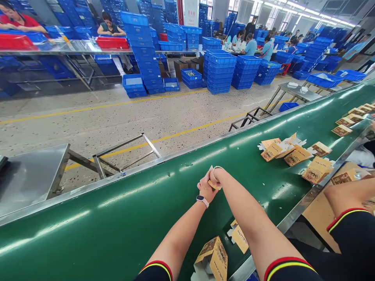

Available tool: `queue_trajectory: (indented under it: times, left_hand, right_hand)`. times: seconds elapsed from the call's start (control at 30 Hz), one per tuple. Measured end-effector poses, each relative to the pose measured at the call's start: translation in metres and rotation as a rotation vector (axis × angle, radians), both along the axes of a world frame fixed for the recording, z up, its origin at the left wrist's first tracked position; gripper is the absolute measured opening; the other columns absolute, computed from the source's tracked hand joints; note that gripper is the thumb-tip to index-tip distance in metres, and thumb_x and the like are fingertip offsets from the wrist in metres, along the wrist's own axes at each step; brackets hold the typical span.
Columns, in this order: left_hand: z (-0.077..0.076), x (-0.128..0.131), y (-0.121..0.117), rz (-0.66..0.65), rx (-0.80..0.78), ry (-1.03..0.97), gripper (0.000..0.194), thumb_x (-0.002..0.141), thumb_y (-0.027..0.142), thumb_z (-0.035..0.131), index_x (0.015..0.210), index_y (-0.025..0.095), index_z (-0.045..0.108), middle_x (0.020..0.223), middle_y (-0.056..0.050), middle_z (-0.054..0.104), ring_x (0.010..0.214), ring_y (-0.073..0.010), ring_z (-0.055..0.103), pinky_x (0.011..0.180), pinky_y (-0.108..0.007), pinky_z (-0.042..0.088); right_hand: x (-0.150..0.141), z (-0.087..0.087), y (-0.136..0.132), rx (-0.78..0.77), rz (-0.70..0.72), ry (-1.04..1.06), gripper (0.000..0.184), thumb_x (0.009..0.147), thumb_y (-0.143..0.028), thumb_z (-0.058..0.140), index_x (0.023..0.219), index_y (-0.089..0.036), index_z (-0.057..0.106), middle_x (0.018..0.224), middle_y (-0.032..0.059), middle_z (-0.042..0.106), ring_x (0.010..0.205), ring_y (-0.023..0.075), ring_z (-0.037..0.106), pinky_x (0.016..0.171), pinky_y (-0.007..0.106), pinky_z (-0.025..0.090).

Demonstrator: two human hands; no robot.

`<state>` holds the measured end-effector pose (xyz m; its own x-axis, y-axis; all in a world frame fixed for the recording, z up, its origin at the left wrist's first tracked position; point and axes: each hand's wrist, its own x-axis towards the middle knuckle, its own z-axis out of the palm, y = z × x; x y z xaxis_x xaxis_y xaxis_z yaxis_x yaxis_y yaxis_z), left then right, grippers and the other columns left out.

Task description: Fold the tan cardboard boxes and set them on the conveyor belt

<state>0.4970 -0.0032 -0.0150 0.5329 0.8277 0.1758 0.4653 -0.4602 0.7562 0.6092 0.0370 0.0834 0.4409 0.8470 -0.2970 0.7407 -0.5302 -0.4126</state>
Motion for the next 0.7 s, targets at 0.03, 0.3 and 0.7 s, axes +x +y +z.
queue_trajectory:
  times: [0.03, 0.3, 0.7]
  left_hand:
    - [0.002, 0.0, 0.0, -0.014, -0.018, 0.009, 0.07, 0.062, 0.026, 0.072, 0.126, 0.014, 0.046, 0.122, -0.018, 0.055, 0.112, -0.0341, 0.053, 0.093, -0.049, 0.039]
    - [0.021, -0.039, 0.026, -0.337, -0.125, 0.0, 0.071, 0.059, 0.024, 0.074, 0.125, 0.016, 0.048, 0.114, -0.012, 0.06, 0.107, -0.0325, 0.057, 0.094, -0.049, 0.043]
    - [0.008, -0.094, 0.041, -0.29, 0.16, 0.073, 0.036, 0.082, 0.025, 0.054, 0.118, 0.028, 0.06, 0.126, -0.01, 0.062, 0.127, -0.0279, 0.047, 0.095, -0.046, 0.037]
  right_hand:
    - [0.004, 0.001, 0.001, -0.075, 0.012, 0.027, 0.023, 0.09, -0.034, 0.057, 0.102, -0.015, 0.061, 0.098, 0.0045, 0.064, 0.082, 0.0139, 0.062, 0.072, 0.032, 0.054]
    - [0.001, 0.011, -0.003, -0.257, 0.169, 0.223, 0.024, 0.043, -0.008, 0.081, 0.046, -0.019, 0.059, 0.046, -0.0052, 0.055, 0.043, 0.0127, 0.053, 0.051, 0.029, 0.049]
    - [-0.012, -0.03, -0.108, 0.575, 0.463, 0.162, 0.035, 0.071, -0.03, 0.063, 0.106, -0.026, 0.068, 0.115, 0.007, 0.067, 0.115, 0.0269, 0.055, 0.094, 0.049, 0.044]
